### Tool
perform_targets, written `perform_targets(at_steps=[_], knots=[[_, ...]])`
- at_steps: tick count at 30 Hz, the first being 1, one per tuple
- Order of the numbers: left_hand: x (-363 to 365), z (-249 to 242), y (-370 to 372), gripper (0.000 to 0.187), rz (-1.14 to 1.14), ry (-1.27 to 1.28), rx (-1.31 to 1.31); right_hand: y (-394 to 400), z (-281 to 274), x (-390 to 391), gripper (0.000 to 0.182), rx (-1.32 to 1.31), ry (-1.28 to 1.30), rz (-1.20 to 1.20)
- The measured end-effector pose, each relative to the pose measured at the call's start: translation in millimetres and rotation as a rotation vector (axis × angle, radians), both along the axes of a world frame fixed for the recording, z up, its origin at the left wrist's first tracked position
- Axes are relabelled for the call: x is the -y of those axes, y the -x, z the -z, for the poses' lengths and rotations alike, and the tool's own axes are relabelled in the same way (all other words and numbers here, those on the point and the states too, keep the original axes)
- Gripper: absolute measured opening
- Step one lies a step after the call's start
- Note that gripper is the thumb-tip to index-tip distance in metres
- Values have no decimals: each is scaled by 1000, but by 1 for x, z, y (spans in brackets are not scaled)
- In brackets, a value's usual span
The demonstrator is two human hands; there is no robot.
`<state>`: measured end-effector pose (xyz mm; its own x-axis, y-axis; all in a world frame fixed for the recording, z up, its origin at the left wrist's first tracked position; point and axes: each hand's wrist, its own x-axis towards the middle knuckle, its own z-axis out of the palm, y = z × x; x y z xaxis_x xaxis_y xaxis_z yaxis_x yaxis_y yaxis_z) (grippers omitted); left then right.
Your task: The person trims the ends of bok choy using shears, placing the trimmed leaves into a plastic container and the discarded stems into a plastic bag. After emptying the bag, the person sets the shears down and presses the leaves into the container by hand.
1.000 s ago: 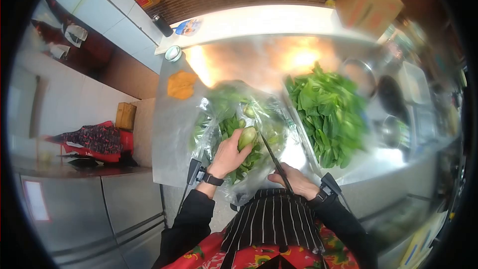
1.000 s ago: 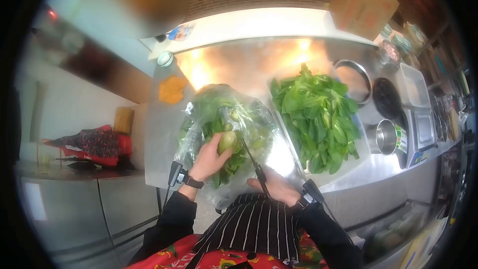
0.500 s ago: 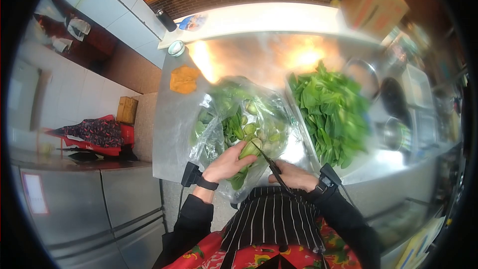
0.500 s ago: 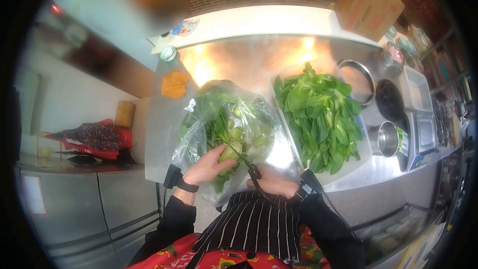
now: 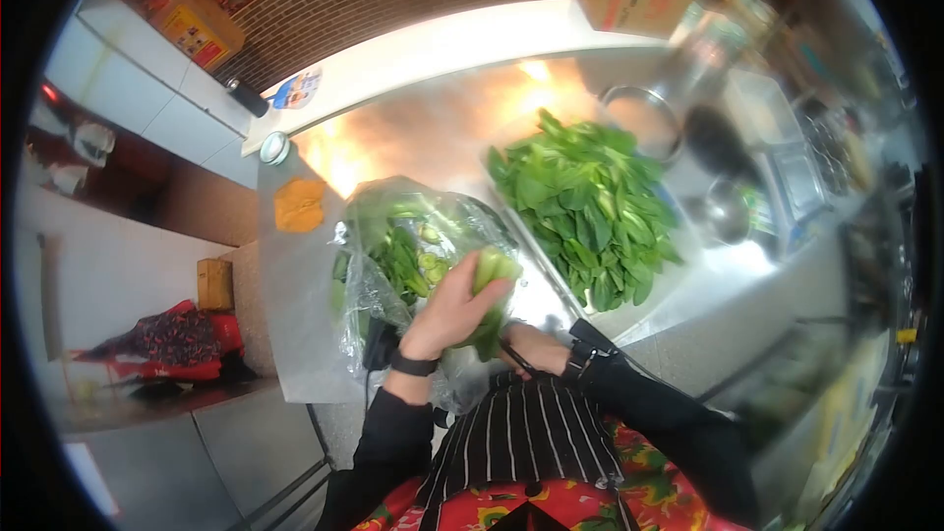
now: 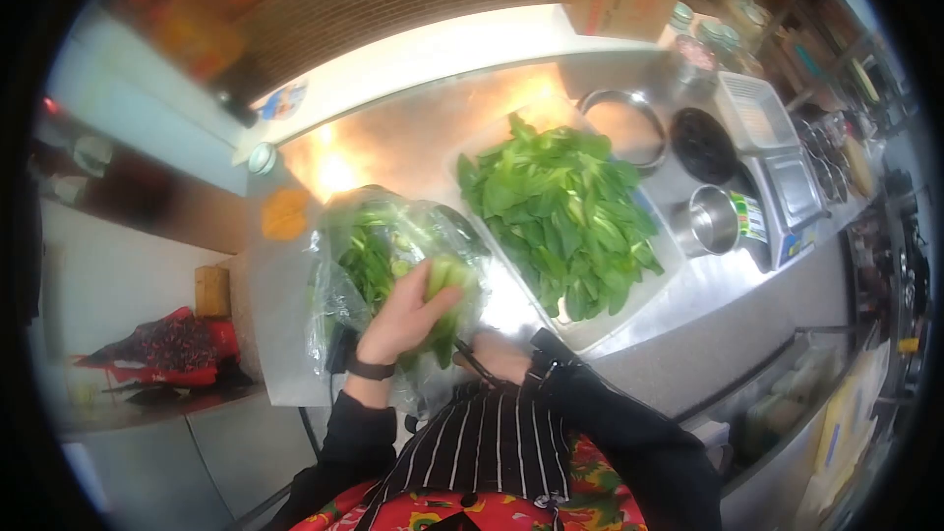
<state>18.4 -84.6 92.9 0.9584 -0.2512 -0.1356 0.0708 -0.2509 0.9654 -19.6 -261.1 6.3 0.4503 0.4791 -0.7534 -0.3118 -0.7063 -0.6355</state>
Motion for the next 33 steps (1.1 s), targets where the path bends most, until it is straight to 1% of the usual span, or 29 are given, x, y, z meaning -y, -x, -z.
perform_targets(at_steps=[1,2,3,4,5,6,7,8,9,10,11,13,15,16,18,19,21,22,23,25,26,28,29,31,32,33], knots=[[21,1,-11,29,14,10,3,10,11,1,39,50,-129,61],[43,2,-22,33,43,157,-43,14,20,-1,37,107,-261,122],[64,3,-31,37,75,302,-92,13,23,-8,37,18,-124,102],[85,8,-34,44,99,425,-152,19,16,-9,37,-42,-165,133],[106,24,-40,51,128,543,-202,25,28,-3,36,-31,-258,182],[116,51,-39,51,26,386,-59,30,41,3,35,-22,-355,228],[124,50,-40,51,-89,211,63,31,32,5,35,-17,-452,269],[112,49,-35,51,-90,174,150,26,24,10,34,-44,-407,291],[98,31,-27,51,-112,131,220,26,10,8,34,-96,-363,294],[88,29,-23,43,-182,223,255,25,8,8,32,-151,-334,322],[71,30,-20,43,-205,196,255,24,4,8,33,-116,-236,309],[24,40,-20,33,-402,118,137,15,4,10,36,-207,-181,380],[-25,72,-23,26,-557,42,-20,13,3,11,39,-234,-181,480],[-45,85,-23,26,-569,39,-18,12,-3,12,39,-226,-195,505],[-71,99,-26,30,-310,-597,-69,10,3,12,38,-230,-204,501],[-75,110,-26,30,-328,-592,-78,11,4,10,37,-238,-209,504],[-79,132,-30,39,-275,-771,326,10,0,3,36,-238,-207,477],[-76,137,-38,45,-320,-830,350,7,-2,-1,35,-234,-216,470],[-70,141,-48,45,-345,-823,341,6,-4,-4,35,-231,-202,447],[-62,145,-67,53,-344,-817,-71,6,-6,-7,33,-249,-226,450],[-64,147,-71,53,-362,-805,-75,5,-9,-8,33,-243,-215,433],[-67,152,-82,66,-285,-854,-173,2,-18,-8,31,-209,-170,451],[-69,154,-84,66,-290,-852,-170,0,-21,-6,31,-204,-169,448],[-69,136,-75,75,-308,-775,-132,2,-21,-1,31,-168,-166,503],[-67,128,-71,81,-354,-714,-116,4,-19,1,32,-182,-160,527],[-66,128,-71,81,-352,-717,-117,2,-20,2,32,-184,-162,528]])
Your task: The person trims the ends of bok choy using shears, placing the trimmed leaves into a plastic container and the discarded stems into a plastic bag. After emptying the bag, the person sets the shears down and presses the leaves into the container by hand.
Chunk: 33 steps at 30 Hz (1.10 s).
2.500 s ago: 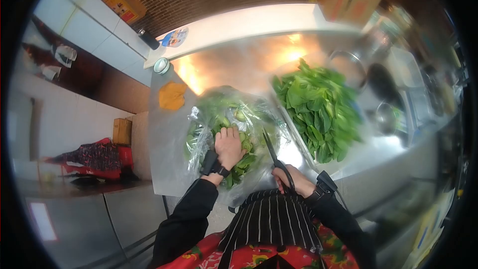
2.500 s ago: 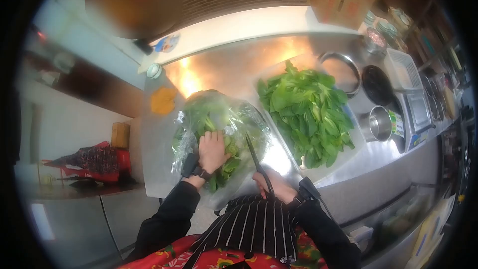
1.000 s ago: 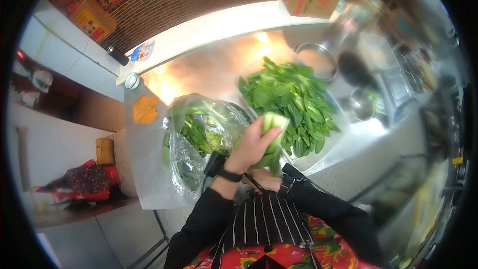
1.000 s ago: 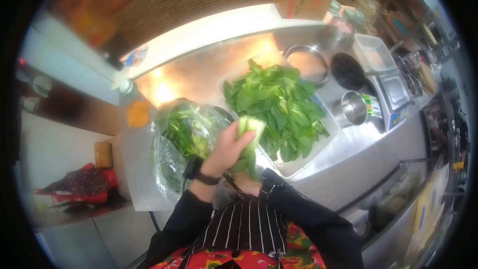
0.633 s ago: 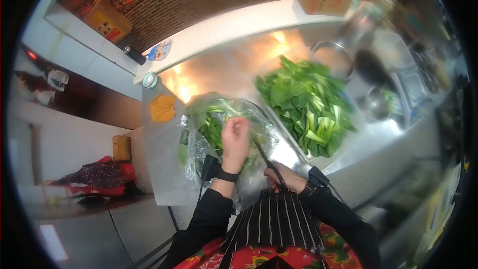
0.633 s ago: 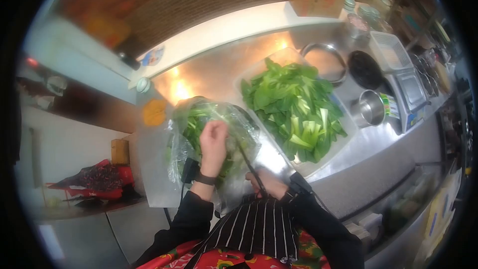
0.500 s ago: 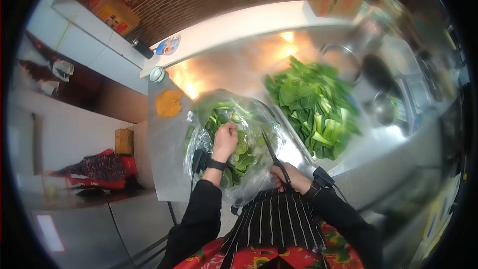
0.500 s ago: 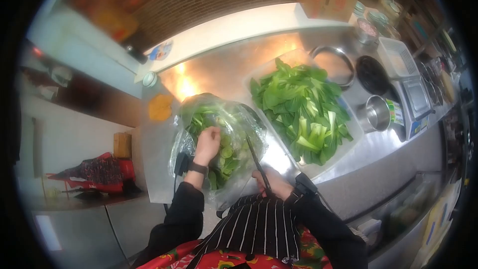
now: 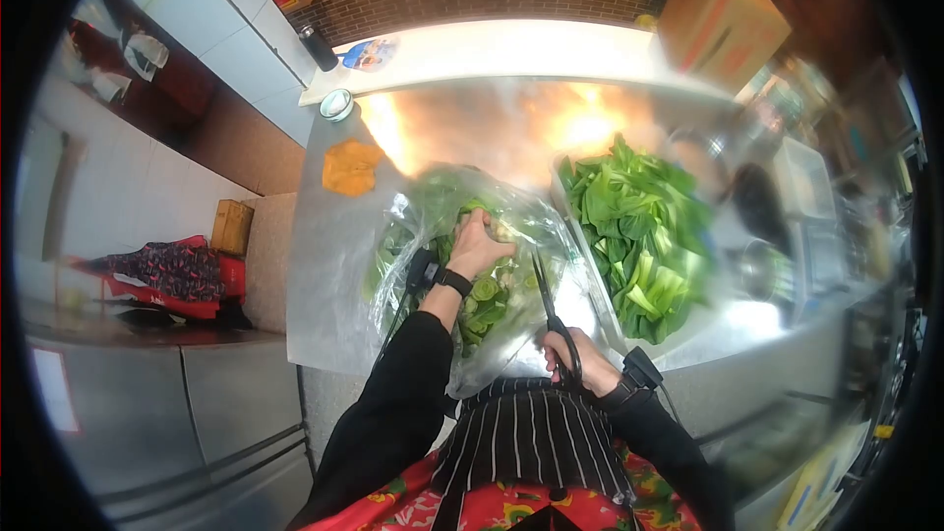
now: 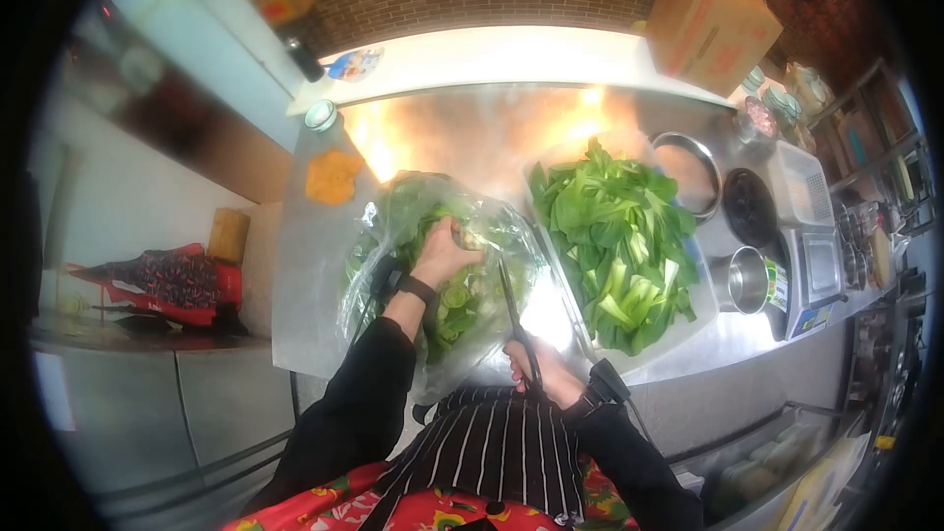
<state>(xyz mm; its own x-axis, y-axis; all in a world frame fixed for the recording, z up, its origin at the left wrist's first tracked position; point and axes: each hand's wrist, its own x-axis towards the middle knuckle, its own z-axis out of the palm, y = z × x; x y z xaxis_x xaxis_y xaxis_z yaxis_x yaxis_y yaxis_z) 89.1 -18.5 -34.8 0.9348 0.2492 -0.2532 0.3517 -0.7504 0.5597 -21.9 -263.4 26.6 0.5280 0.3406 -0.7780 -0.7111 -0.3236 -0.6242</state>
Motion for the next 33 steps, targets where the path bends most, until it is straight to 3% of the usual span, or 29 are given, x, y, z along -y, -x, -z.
perform_targets(at_steps=[2,3,5,9,11,14,20,22,24,26,28,30,31,32,33], knots=[[5,0,8,72,-57,553,137,2,-5,2,33,22,-51,18],[13,0,11,72,-59,552,133,3,-1,2,32,4,-57,23],[33,0,14,62,-302,1159,239,3,-6,-1,32,7,-67,11],[35,-3,13,56,-334,1129,196,0,-14,-2,31,14,-56,-36],[32,-30,30,58,-444,1058,333,0,-20,5,28,37,-63,-53],[28,-71,58,50,-473,1072,703,-2,-31,17,40,71,-80,-84],[-4,-100,89,45,-507,1059,778,-4,-45,21,47,198,-93,-273],[-12,-98,93,35,-656,1006,831,-6,-46,20,44,241,-9,-412],[-19,-108,97,38,-731,1063,854,-7,-42,18,44,331,13,-447],[-25,-132,105,45,-561,1364,990,-3,-44,18,45,396,42,-484],[-30,-139,103,44,-449,1425,956,-9,-56,16,47,358,-1,-458],[-35,-139,102,49,-244,1113,693,-13,-57,17,49,364,-9,-450],[-31,-149,100,48,-315,936,525,-16,-62,18,50,396,8,-466],[-30,-151,98,48,-313,937,525,-17,-66,19,52,424,23,-481],[-31,-153,96,49,-271,769,428,-18,-74,19,52,424,22,-477]])
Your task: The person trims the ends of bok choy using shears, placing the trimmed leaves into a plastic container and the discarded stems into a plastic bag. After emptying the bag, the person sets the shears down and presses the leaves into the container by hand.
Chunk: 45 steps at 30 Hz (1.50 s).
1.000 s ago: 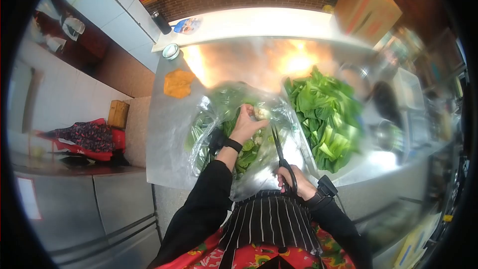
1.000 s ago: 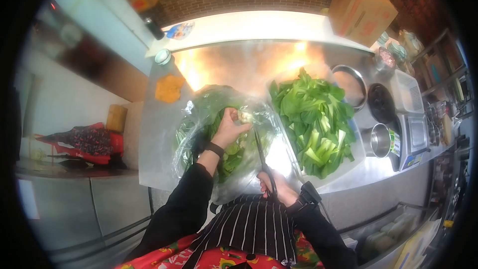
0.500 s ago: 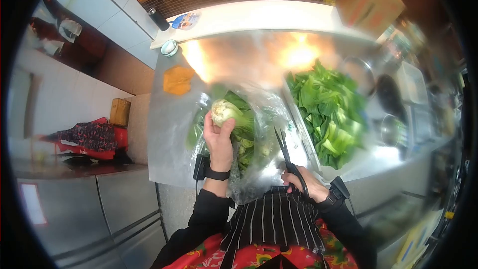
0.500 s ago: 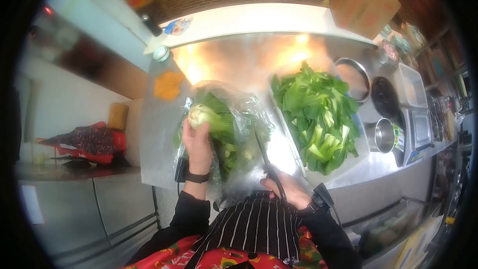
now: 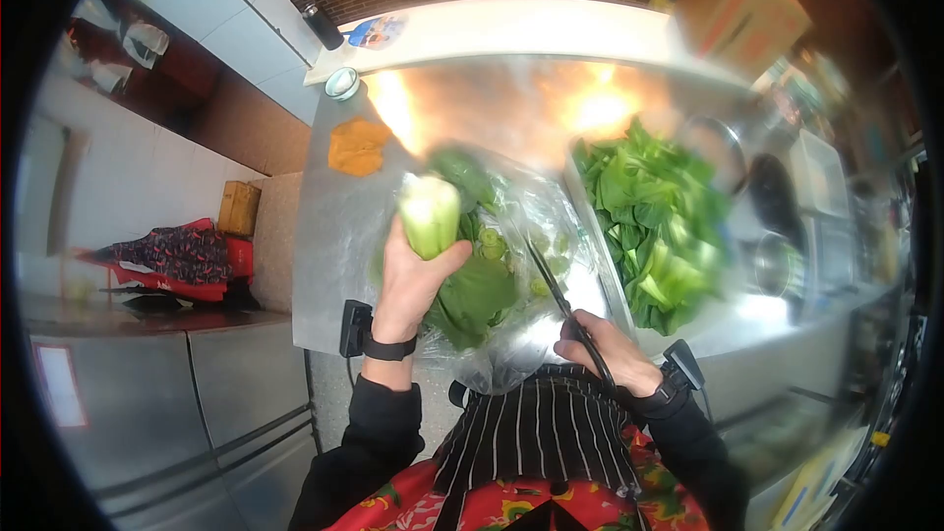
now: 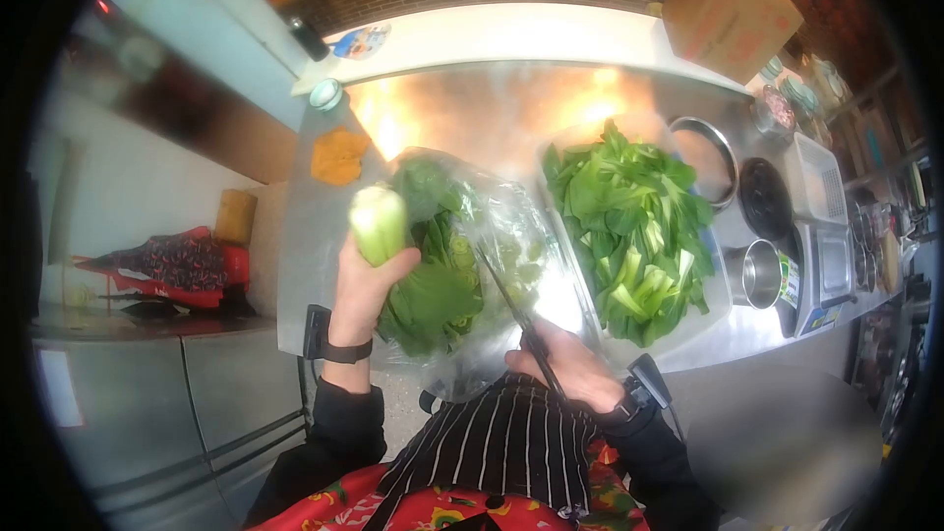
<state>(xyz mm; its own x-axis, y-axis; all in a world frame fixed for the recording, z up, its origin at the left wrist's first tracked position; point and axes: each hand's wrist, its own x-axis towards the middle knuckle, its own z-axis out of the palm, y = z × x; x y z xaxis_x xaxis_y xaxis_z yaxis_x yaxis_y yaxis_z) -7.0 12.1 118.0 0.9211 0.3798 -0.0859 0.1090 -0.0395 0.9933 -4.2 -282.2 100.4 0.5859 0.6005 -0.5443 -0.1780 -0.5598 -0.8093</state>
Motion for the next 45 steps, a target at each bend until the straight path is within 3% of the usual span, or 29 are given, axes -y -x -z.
perform_targets(at_steps=[2,3,5,9,11,14,18,20,25,30,33,39,42,45], knots=[[-5,12,-1,54,149,-313,-71,-2,-14,-2,47,52,61,65],[0,12,1,54,157,-313,-71,-4,-10,-1,47,51,62,74],[15,11,5,55,324,-640,-291,-6,1,-1,66,39,50,6],[31,20,8,51,427,-785,-321,-10,4,-13,80,-16,71,-25],[36,22,12,48,408,-808,-270,-9,15,-16,84,-50,-61,-8],[36,23,14,47,405,-828,-268,-17,4,-19,83,-171,44,-114],[32,21,16,45,426,-843,-319,-21,4,-20,81,-194,-2,-169],[31,21,16,46,426,-843,-357,-17,15,-21,67,-153,-69,-69],[33,18,13,44,436,-845,-444,-20,22,-26,65,-179,-61,-122],[40,30,21,46,450,-960,-358,-14,49,-23,55,-280,-62,-62],[39,36,21,44,471,-1046,-329,-17,33,-34,48,-194,147,-173],[32,59,23,42,417,-1104,-347,-5,77,-36,47,-139,107,91],[36,71,27,42,383,-1112,-281,-21,77,-36,52,-65,267,-153],[44,75,38,41,434,-1168,-198,-22,84,-43,48,-243,169,-135]])
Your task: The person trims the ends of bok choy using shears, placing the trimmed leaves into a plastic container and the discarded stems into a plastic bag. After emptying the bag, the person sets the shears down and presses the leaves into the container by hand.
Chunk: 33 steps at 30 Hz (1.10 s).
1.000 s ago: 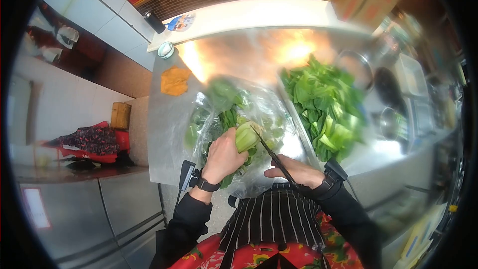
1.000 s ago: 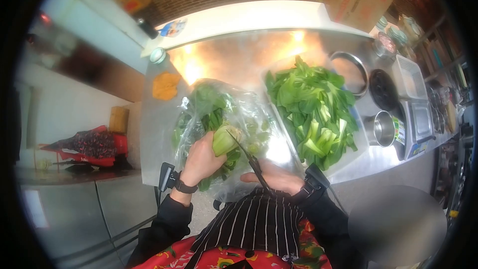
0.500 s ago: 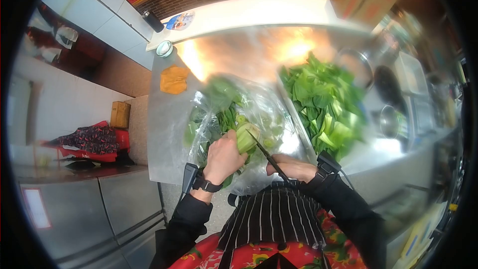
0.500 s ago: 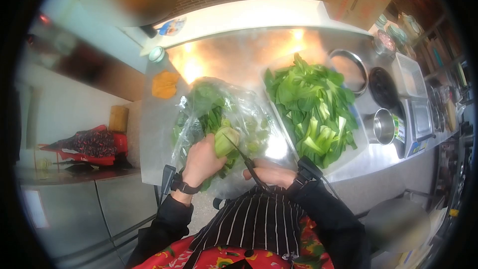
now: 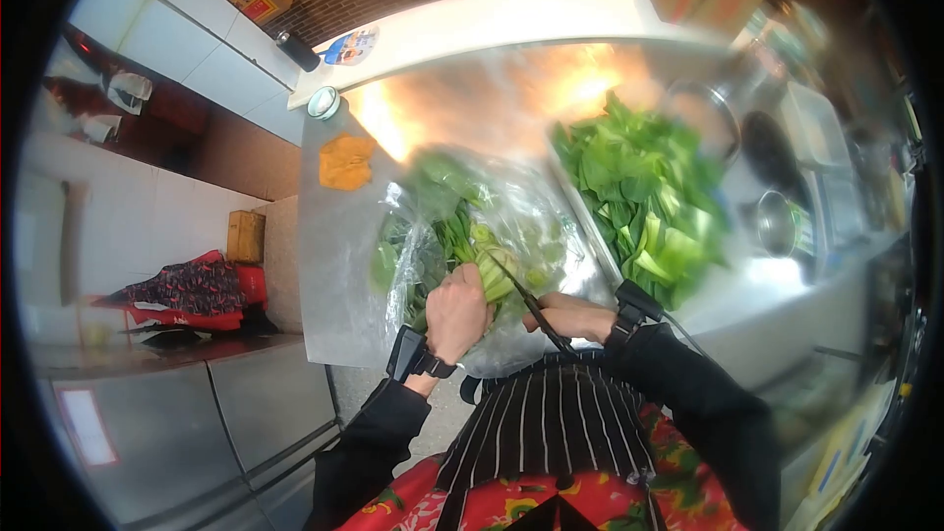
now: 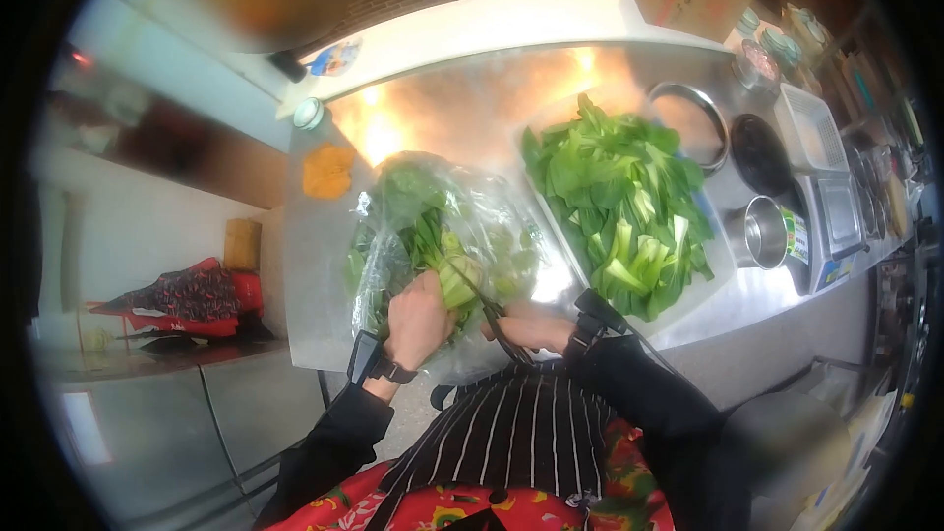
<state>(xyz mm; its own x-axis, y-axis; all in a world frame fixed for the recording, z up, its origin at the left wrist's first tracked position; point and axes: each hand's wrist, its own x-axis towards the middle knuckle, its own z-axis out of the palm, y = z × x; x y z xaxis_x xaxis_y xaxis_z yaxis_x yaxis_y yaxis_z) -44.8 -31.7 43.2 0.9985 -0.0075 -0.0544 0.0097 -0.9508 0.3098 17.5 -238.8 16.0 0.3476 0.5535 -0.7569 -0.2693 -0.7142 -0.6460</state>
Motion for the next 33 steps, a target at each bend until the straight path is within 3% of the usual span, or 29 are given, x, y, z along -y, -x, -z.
perform_targets(at_steps=[4,11,14,18,20,24,26,28,30,33], knots=[[-3,6,0,41,-60,15,76,3,-36,-3,47,212,82,11],[-8,18,1,42,-136,-4,93,0,-23,-6,52,410,159,-17],[-3,18,10,43,-104,-66,114,-17,-36,-2,52,235,134,-132],[-4,29,15,43,-21,-87,211,-11,-24,-7,52,235,55,-62],[-9,31,14,43,-57,-67,175,-1,-23,-9,47,418,127,-11],[-14,23,10,43,-159,12,107,3,9,3,45,451,16,-15],[-16,11,5,52,-283,182,62,5,11,7,40,423,37,71],[-19,-6,1,54,-304,318,56,1,-2,15,34,93,-17,68],[-19,-22,5,56,-187,742,164,7,-21,18,35,59,-81,94],[-7,-47,-2,64,-137,905,107,16,-16,23,34,32,-171,167]])
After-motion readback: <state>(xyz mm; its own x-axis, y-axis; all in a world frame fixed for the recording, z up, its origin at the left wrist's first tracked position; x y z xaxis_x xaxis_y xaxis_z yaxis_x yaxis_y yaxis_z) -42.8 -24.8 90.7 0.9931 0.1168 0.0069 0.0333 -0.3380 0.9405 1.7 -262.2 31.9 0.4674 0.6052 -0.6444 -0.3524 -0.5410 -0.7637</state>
